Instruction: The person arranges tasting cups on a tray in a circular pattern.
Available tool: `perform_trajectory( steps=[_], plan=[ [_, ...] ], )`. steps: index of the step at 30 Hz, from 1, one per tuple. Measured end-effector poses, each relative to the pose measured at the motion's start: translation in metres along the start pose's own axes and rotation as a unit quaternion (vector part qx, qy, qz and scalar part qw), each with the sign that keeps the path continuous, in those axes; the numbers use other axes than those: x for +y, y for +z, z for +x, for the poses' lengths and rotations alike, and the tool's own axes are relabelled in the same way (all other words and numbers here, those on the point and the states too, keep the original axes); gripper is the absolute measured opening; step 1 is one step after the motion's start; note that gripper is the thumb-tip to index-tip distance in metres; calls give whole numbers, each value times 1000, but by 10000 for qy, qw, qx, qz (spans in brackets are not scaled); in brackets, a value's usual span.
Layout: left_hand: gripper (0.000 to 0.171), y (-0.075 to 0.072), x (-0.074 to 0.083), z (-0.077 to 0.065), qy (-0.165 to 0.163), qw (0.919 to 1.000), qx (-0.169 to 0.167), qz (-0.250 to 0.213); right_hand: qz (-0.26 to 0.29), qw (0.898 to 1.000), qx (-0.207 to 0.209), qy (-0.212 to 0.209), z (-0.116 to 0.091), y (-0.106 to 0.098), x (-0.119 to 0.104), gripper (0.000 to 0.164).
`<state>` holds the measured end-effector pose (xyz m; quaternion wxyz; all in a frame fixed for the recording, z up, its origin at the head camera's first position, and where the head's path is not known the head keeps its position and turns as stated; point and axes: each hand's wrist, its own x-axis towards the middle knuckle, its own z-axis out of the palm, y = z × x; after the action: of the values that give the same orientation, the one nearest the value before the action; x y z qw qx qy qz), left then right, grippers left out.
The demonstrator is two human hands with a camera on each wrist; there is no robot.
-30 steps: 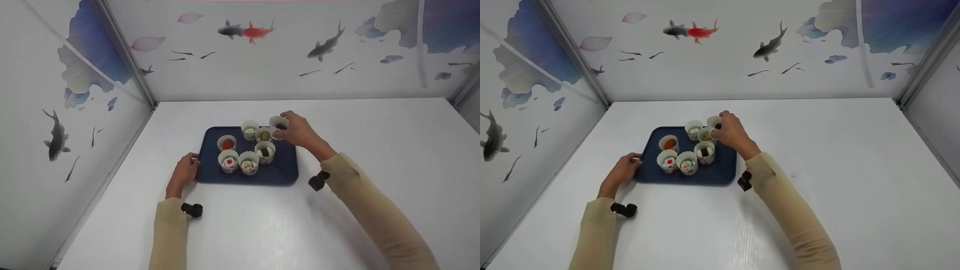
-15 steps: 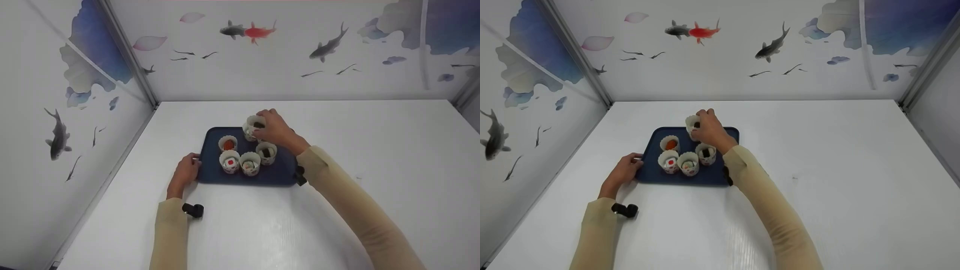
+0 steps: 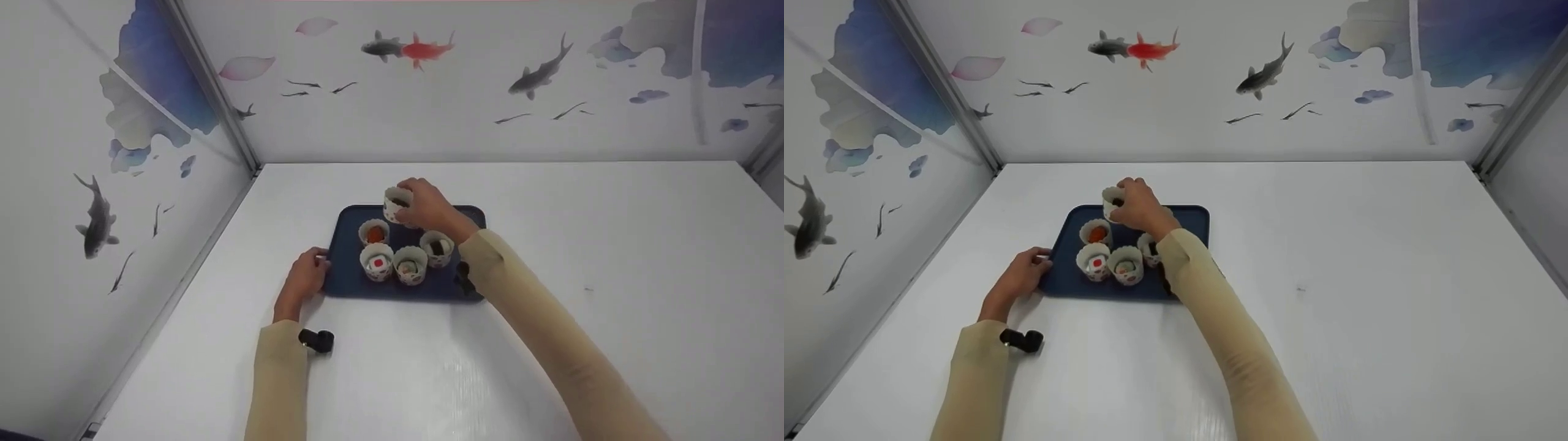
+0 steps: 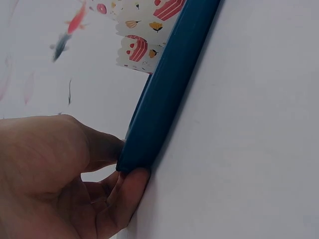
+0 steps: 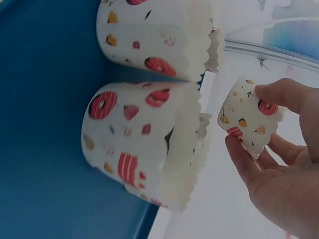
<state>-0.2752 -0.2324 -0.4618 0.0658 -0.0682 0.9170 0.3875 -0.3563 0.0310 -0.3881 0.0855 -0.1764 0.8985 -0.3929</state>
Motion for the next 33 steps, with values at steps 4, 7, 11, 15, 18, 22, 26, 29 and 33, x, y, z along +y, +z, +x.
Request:
perform_trajectory(
  steps=[4,7,11,15,18,22,26,29,33],
  plan=[
    [41,1,0,0,-1,10000,44,11,-14,10000,35,-13,6,8,-3,62],
    [41,1,-1,0,-23,10000,-34,16,-49,9999,85,-47,9,13,-4,59],
    [41,1,-3,0,-58,9999,-144,-15,-2,9995,304,-65,12,18,-7,56],
    [41,-1,-3,2,-51,9999,-103,-76,-13,9988,485,-117,19,22,-10,57],
    [41,-1,-3,3,-41,9999,-117,-114,-121,9989,437,-117,23,25,-10,59],
    [41,-1,-4,3,-43,9998,-128,-143,-257,9985,457,-127,26,27,-9,59],
    [41,-1,-5,3,-54,9998,-113,-122,-325,9979,553,-88,28,29,-8,60],
    [40,-1,-5,3,-70,9998,-78,-141,-373,9978,551,-76,29,31,-7,58],
    [40,0,-4,3,-36,9999,-51,-138,-538,9968,580,-65,28,35,-7,57]
  ],
)
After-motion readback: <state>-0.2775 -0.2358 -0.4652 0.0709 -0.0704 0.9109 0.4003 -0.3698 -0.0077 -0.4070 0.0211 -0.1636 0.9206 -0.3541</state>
